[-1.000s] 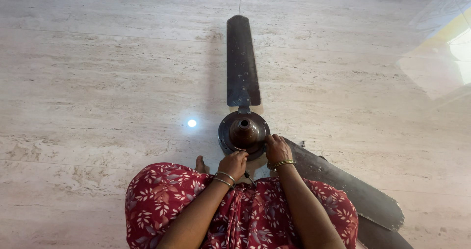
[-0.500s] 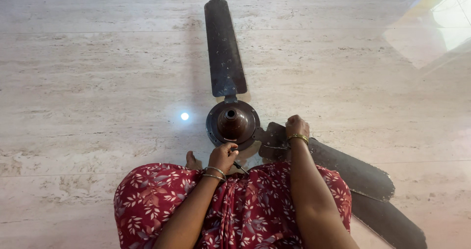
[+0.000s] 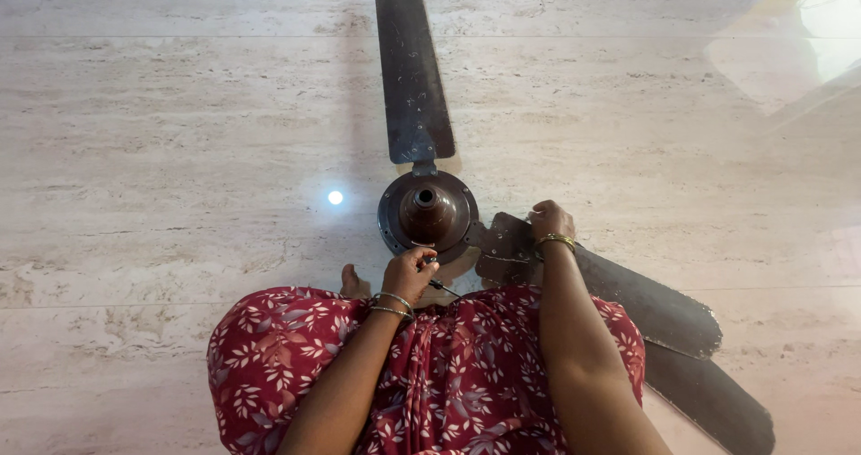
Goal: The person sits on the floor and uses a screwdriver to remove screws from the central hub of a ceiling fan. They detach the fan blades one by one and place them on the floor next to them.
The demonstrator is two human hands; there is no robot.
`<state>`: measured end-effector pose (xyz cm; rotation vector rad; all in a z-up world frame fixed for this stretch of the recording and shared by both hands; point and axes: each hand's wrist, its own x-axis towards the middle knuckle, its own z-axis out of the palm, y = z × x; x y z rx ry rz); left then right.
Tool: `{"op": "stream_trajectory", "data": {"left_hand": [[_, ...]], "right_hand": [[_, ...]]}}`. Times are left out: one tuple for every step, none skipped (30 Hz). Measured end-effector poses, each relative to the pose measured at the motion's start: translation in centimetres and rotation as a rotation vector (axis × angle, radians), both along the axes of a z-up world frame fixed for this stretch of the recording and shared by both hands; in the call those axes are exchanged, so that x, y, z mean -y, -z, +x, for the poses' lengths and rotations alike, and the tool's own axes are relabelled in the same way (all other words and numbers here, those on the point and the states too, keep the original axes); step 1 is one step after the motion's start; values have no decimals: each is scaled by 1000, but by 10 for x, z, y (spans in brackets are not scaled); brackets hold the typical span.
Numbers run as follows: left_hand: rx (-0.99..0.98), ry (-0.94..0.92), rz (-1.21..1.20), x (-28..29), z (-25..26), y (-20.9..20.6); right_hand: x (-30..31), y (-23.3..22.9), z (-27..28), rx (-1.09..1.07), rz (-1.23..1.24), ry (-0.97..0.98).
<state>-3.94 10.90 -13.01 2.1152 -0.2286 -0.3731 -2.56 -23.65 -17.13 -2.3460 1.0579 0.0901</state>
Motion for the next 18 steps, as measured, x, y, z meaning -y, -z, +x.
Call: {"op": "stream_trajectory", "data": {"left_hand": [[14, -1, -4, 0, -1, 1], [22, 0, -6, -1, -1, 1], [33, 2, -9, -1, -1, 1], [43, 3, -12, -1, -1, 1], [30, -2, -15, -3, -2, 0], [17, -7, -19, -5, -3, -1], [4, -13, -22, -6, -4, -2], [7, -19, -22, -8, -5, -3], [9, -26, -22, -9, -6, -5], [10, -33, -22, -11, -8, -7], [2, -36, -28, -13, -8, -8], [-6, -40, -33, -14, -9, -9], [-18, -42, -38, -16, -11, -10], [-1, -41, -31, -17, -13, -10], [17, -38, -24, -17, -14, -10], [35, -35, -18, -18, -14, -10], [49, -30, -28, -19, -14, -10], [62, -25, -38, -20, -14, -10]], "right_hand": [[-1, -1, -1, 11, 30, -40], [-3, -2, -2, 22, 60, -80], [-3, -3, -3, 1, 67, -114], [-2, -4, -5, -20, 74, -148], [-1, -3, -8, -41, 81, -182], [1, -2, -11, -67, 96, -212], [4, -1, -13, -92, 111, -242], [7, 1, -15, -118, 126, -272], [9, 3, -18, -189, 135, -322], [11, 6, -21, -260, 144, -372], [13, 8, -24, -328, 153, -422], [16, 9, -25, -391, 149, -445], [20, 10, -30, -458, 147, -465], [23, 10, -34, -524, 144, -484], [26, 10, -37, -517, 118, -536], [31, 8, -41, -509, 91, -588], [38, 4, -45, -499, 61, -639], [49, -2, -47, -447, 63, -600]]}}
